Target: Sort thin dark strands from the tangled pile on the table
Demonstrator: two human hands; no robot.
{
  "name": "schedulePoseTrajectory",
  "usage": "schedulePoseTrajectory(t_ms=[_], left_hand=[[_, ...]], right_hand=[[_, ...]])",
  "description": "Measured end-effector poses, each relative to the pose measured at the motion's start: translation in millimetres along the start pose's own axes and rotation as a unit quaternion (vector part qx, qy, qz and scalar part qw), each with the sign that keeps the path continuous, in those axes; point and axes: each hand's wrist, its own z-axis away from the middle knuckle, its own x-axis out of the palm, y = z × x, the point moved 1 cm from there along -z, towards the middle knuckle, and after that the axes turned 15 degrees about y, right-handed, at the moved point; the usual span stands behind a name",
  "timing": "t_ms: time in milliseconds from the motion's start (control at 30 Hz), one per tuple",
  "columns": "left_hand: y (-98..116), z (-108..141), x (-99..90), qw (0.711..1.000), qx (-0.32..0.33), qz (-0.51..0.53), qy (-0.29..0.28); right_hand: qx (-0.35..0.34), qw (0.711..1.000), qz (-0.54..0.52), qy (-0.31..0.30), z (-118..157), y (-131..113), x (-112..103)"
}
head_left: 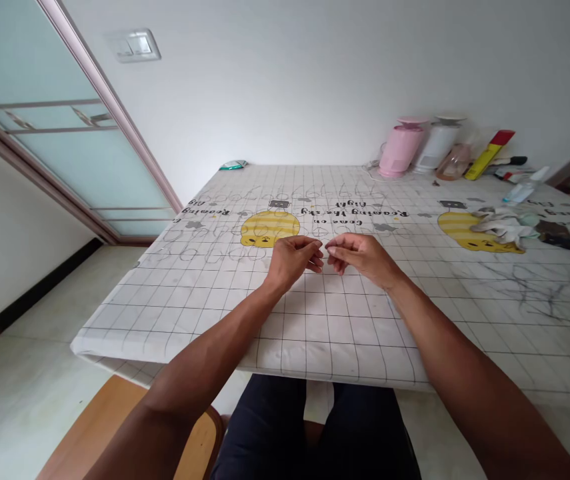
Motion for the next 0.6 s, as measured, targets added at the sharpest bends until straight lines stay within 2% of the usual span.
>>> schedulePoseTrajectory(t_ms=[133, 333, 600], left_hand=[[0.4, -0.2, -3.4, 0.999, -0.028, 0.028, -0.012], [-3.9, -3.9, -6.1, 0.991, -0.093, 0.087, -0.043], [-2.1, -0.6, -4.2, 0.997, -0.058, 0.045, -0.024]], right_hand=[[-0.018, 0.999, -0.025, 0.007, 1.9, 1.3, 7.0], [-0.032, 0.999, -0.042, 0.005, 0.5, 4.9, 3.4], [-0.012, 0.998, 0.002, 0.055, 2.5, 1.8, 4.7]])
